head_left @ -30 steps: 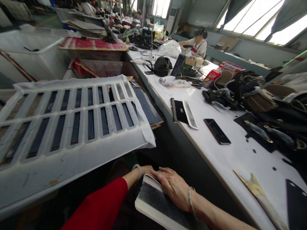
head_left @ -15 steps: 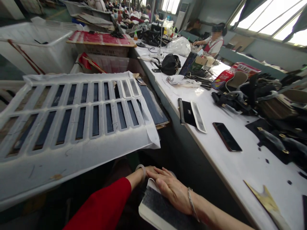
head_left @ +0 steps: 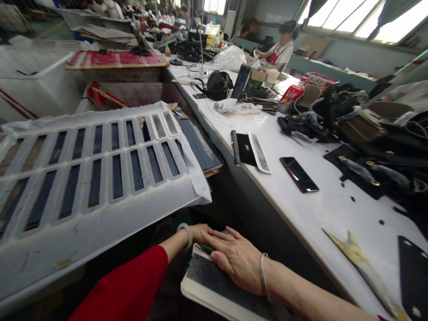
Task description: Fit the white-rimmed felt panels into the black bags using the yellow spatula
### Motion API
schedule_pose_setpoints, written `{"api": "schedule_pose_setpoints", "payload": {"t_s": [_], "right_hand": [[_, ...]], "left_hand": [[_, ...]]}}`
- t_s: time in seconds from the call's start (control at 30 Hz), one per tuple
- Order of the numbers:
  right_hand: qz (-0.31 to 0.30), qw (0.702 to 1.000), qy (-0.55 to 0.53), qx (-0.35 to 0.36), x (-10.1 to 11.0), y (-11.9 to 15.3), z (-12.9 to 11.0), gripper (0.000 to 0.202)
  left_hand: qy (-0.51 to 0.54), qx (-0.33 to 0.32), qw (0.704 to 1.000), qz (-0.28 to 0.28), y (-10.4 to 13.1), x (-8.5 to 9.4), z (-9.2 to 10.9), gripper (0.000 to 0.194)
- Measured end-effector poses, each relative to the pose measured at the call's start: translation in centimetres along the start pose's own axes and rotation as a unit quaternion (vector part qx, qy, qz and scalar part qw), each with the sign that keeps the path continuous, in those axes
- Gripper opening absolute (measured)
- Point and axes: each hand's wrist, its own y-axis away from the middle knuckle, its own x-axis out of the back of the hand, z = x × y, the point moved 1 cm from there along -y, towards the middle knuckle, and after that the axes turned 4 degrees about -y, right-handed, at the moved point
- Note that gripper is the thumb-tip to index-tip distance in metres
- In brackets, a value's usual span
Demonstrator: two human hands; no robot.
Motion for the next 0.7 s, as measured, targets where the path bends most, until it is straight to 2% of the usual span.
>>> {"api": "schedule_pose_setpoints", "payload": {"t_s": [0.07, 0.17, 0.23, 0.3, 0.4, 0.5, 0.57, 0.63, 0.7], "right_hand": [[-0.008, 1.0, -0.008, -0.009, 0.1, 1.5, 0.8, 0.054], [-0.016, 0.999, -0.02, -0.02, 0.3, 4.2, 2.1, 0.055], [-0.024, 0.999, -0.031, -0.032, 0.5, 6.1, 3.2, 0.055], [-0.039, 0.997, -0.046, -0.055, 0.6, 7.7, 4.2, 0.057], [-0.039, 0.994, -0.073, -0.072, 0.3, 8.9, 5.1, 0.057], [0.008, 0.993, -0.111, -0.049, -0.3, 7.9, 4.9, 0.051], [0.06, 0.98, -0.184, -0.035, -0.6, 6.7, 4.6, 0.045], [0.117, 0.955, -0.27, -0.039, -0.5, 5.8, 4.9, 0.036], [0.192, 0.919, -0.34, -0.06, -0.4, 6.0, 6.3, 0.03]], "left_hand": [[0.0, -0.008, 1.0, -0.003, 1.7, 1.4, 1.6, 0.05], [0.002, -0.028, 0.999, -0.028, 5.3, 3.2, 5.1, 0.064], [-0.021, -0.03, 0.998, -0.057, 7.7, 3.9, 7.5, 0.054], [-0.056, -0.025, 0.996, -0.059, 9.4, 4.0, 9.4, 0.04], [-0.103, -0.019, 0.994, -0.04, 10.2, 3.6, 10.7, 0.03], [-0.146, -0.019, 0.989, -0.024, 9.8, 3.3, 11.3, 0.027], [-0.179, -0.018, 0.984, -0.011, 9.4, 3.1, 11.8, 0.024], [-0.213, -0.023, 0.977, 0.009, 9.4, 2.6, 12.6, 0.022], [-0.245, -0.044, 0.967, 0.064, 9.7, 1.7, 13.7, 0.021]]}}
